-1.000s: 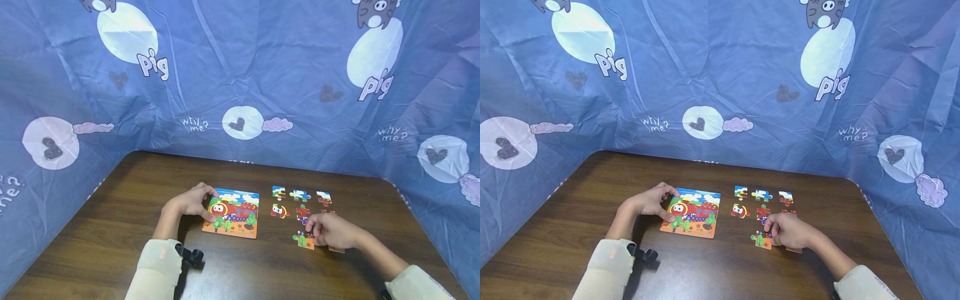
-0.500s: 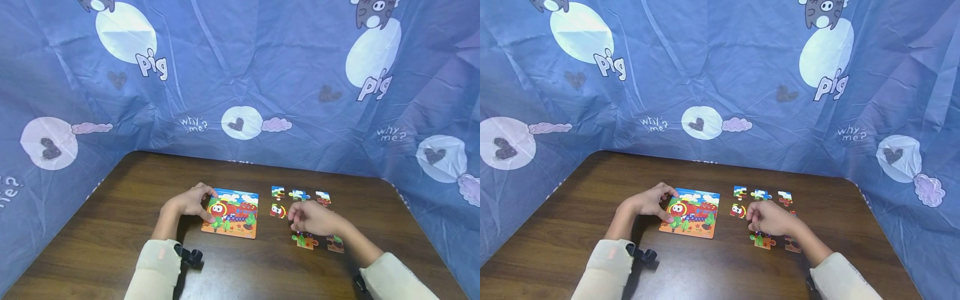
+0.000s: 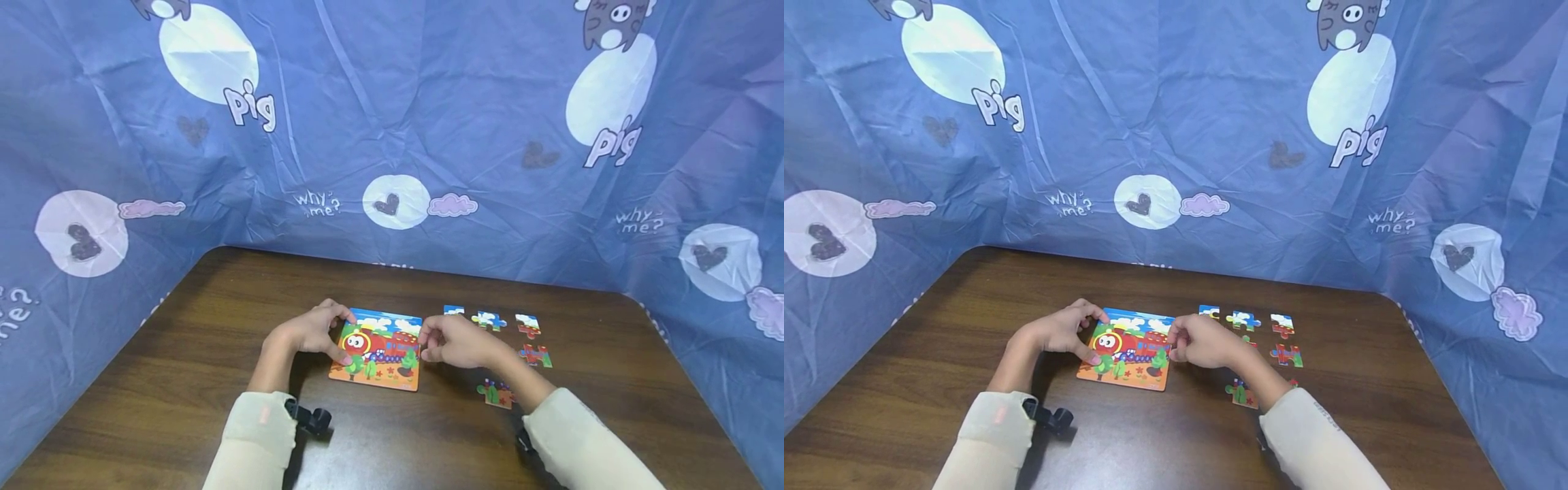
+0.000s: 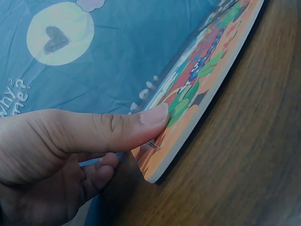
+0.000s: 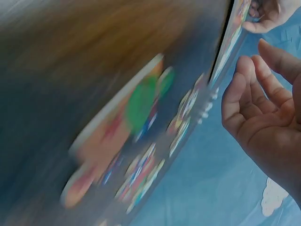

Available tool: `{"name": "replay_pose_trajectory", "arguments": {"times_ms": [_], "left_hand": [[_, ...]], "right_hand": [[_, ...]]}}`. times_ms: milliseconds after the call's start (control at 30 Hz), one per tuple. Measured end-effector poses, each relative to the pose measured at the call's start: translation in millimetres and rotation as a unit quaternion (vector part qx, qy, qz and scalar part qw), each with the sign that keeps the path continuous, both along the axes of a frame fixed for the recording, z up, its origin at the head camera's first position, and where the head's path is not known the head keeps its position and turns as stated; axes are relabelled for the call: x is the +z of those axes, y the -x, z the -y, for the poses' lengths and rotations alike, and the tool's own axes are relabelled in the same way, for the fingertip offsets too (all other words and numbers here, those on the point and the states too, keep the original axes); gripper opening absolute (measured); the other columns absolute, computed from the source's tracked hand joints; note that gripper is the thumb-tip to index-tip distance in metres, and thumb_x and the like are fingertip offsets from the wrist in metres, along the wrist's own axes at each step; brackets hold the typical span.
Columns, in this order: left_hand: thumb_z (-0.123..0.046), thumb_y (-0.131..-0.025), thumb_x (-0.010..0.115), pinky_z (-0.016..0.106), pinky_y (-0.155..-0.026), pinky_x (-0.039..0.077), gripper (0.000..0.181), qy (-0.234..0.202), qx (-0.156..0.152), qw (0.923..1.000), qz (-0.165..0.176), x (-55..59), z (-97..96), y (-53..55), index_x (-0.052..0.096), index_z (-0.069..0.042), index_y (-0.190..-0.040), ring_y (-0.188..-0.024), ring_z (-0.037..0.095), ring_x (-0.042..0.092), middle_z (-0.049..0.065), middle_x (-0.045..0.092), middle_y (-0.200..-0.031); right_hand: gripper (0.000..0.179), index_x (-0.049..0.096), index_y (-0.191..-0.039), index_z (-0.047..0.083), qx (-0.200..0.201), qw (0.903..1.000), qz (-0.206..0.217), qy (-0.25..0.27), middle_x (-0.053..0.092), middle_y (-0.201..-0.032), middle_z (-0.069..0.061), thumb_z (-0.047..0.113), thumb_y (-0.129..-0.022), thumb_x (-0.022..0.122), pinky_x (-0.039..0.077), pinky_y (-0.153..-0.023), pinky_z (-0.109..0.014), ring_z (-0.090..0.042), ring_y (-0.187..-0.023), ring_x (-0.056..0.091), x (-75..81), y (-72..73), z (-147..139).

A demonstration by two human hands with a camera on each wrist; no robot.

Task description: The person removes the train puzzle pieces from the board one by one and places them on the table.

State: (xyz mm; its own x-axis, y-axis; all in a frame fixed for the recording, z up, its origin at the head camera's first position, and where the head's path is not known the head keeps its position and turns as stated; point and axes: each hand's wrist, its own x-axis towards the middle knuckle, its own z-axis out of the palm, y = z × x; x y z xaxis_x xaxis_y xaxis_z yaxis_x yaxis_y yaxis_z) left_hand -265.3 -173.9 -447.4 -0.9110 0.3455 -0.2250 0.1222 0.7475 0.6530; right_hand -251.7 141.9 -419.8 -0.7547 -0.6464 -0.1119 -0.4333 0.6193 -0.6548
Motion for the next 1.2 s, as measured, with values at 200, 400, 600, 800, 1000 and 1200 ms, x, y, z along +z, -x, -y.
{"name": "replay_pose_trajectory", "arguments": {"times_ms": [200,400,600,800,1000,1200], "left_hand": [[-0.03,-0.065,0.099,0.05,-0.103,0.046,0.069,0.005,-0.002,1.0,-0.003,0.0,0.5,-0.5,0.064,-0.017,-0.123,-0.123,0.031,0.049,0.006,0.049,-0.13],[-0.03,-0.065,0.099,0.05,-0.102,0.047,0.069,0.002,-0.011,0.9999,-0.01,-1.0,1.2,0.0,0.064,-0.016,-0.123,-0.121,0.031,0.049,0.007,0.05,-0.129],[-0.027,-0.065,0.099,0.049,-0.1,0.047,0.068,-0.004,-0.021,0.9997,-0.012,-1.9,2.2,0.5,0.064,-0.015,-0.123,-0.12,0.031,0.049,0.008,0.049,-0.129],[-0.024,-0.066,0.098,0.048,-0.1,0.047,0.068,-0.01,-0.032,0.9993,-0.016,-2.6,3.3,1.7,0.064,-0.014,-0.123,-0.12,0.031,0.05,0.008,0.049,-0.129],[-0.022,-0.066,0.098,0.046,-0.098,0.048,0.068,-0.013,-0.04,0.9988,-0.023,-1.4,4.4,0.7,0.064,-0.013,-0.123,-0.118,0.031,0.05,0.008,0.049,-0.126],[-0.021,-0.066,0.098,0.047,-0.098,0.049,0.067,-0.008,-0.04,0.9989,-0.022,-0.4,4.1,0.2,0.064,-0.013,-0.124,-0.118,0.031,0.05,0.009,0.049,-0.127]], "right_hand": [[0.01,0.069,-0.099,0.005,0.024,0.9996,0.006,0.009,0.061,-0.074,0.0,0.005,-0.091,0.074,0.043,-0.06,-0.026,-0.009,-0.063,0.049,-2.5,2.2,32.8],[0.014,0.069,-0.103,0.002,0.04,0.9991,0.016,0.007,0.061,-0.069,0.001,0.002,-0.09,0.073,0.04,-0.055,-0.024,-0.007,-0.058,0.048,-5.3,3.0,60.1],[0.021,0.068,-0.105,0.002,0.049,0.9984,0.027,-0.001,0.06,-0.073,0.002,0.008,-0.088,0.079,0.043,-0.059,-0.024,-0.008,-0.062,0.051,-10.5,3.5,79.0],[0.027,0.068,-0.103,0.006,0.049,0.9986,0.01,-0.018,0.061,-0.079,0.002,0.016,-0.085,0.085,0.046,-0.065,-0.024,-0.009,-0.07,0.054,-13.8,5.6,91.5],[0.033,0.066,-0.106,0.008,0.053,0.9981,0.007,-0.03,0.058,-0.078,0.002,0.02,-0.083,0.088,0.043,-0.064,-0.023,-0.008,-0.066,0.049,-15.6,7.1,99.5],[0.035,0.065,-0.106,0.008,0.046,0.9981,0.025,-0.033,0.055,-0.074,0.001,0.02,-0.083,0.088,0.039,-0.058,-0.024,-0.009,-0.059,0.046,-16.2,7.8,103.2]]}}
